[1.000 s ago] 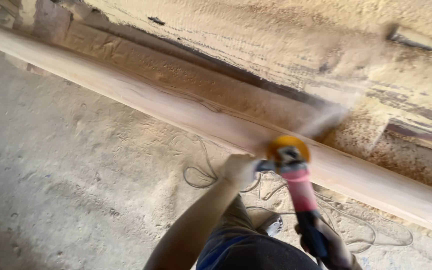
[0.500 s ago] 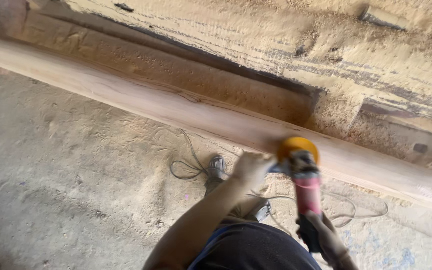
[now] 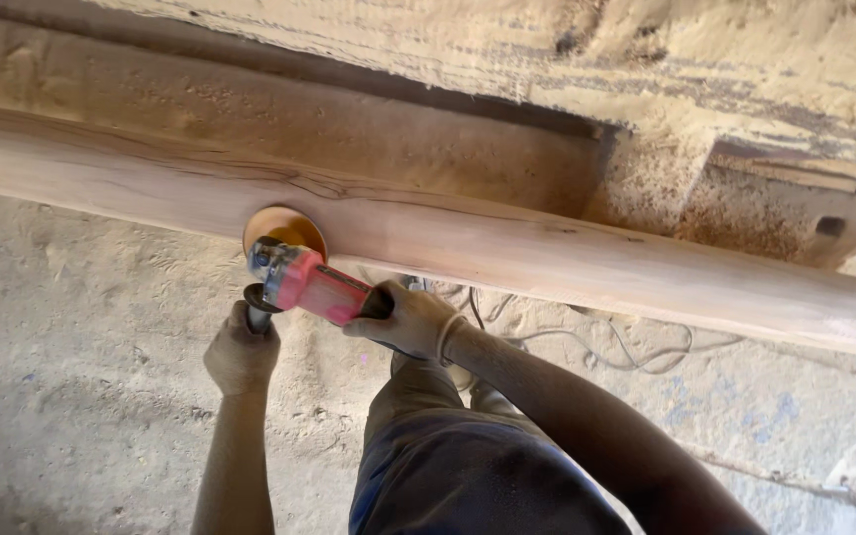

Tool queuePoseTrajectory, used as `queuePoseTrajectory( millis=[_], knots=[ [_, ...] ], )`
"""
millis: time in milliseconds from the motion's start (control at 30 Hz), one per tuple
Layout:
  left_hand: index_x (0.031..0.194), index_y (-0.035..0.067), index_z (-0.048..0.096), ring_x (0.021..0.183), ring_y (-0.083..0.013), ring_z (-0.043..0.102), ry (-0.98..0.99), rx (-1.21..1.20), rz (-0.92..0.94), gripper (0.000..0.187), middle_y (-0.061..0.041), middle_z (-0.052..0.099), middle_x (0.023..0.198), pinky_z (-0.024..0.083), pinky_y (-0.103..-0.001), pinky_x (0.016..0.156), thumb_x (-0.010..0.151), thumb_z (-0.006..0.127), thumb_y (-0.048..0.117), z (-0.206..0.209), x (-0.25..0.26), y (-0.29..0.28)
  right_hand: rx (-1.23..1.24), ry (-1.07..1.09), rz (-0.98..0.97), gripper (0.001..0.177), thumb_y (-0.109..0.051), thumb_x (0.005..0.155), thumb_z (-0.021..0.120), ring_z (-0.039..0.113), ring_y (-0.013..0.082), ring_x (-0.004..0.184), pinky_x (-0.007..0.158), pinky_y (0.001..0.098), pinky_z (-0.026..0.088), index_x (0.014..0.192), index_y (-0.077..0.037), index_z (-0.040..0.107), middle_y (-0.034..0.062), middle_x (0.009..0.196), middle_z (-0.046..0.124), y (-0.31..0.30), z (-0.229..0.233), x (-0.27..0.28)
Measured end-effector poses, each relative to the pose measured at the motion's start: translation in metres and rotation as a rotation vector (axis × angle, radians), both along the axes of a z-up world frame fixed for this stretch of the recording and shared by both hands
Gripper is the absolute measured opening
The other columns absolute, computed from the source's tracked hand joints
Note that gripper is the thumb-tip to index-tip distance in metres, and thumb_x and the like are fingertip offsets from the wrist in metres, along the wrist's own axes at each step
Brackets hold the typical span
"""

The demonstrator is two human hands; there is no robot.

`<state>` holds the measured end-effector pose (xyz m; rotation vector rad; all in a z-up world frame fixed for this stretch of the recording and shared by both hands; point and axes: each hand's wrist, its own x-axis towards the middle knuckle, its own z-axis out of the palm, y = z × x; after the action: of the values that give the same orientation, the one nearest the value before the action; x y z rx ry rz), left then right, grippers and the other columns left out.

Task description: The person uses a handheld power sander to smooth the surface of a long, cylindrical wooden log. They move the tool back and forth along the length of the log, which is supported horizontally on a workbench. The person wears gloves and maintains a steady pace while sanding the wood.

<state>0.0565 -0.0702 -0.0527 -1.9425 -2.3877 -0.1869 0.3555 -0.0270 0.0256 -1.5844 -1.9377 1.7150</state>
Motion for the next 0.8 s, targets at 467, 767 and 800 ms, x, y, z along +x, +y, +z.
queuePoseTrajectory(
  millis=[467,767,800],
  knots=[
    [0.112,0.013,0.063,0.047,-0.0127,0.056,-0.203,-0.28,-0.932,0.024,-0.002,0.061,0.062,0.047,-0.028,0.038,0.089,0.069,0.016,-0.002,0.294,-0.031,-0.419,0.381,-0.995,0.085,-0.049,0.078,0.07,0.066,0.0223,0.069,0.06,0.0365,0.06,0.143,-0.002,0.041,0.0172,0.094,0.068,-0.267,-0.091,0.242],
    [0.123,0.016,0.059,0.057,-0.0146,0.061,-0.068,-0.292,-0.986,0.026,-0.004,0.065,0.072,0.054,-0.032,0.05,0.097,0.062,0.017,0.0,0.297,-0.025,-0.426,0.382,-1.091,0.083,-0.051,0.08,0.068,0.068,0.0231,0.065,0.058,0.0358,0.061,0.138,0.003,0.044,0.0175,0.089,0.067,-0.258,-0.093,0.223],
    [0.122,0.017,0.059,0.058,-0.0145,0.062,-0.112,-0.289,-0.936,0.03,-0.006,0.067,0.076,0.055,-0.034,0.055,0.092,0.064,0.018,-0.001,0.272,-0.025,-0.423,0.366,-1.007,0.082,-0.049,0.079,0.07,0.068,0.0219,0.066,0.059,0.0351,0.062,0.139,0.001,0.043,0.0171,0.091,0.066,-0.241,-0.085,0.212]
  ],
)
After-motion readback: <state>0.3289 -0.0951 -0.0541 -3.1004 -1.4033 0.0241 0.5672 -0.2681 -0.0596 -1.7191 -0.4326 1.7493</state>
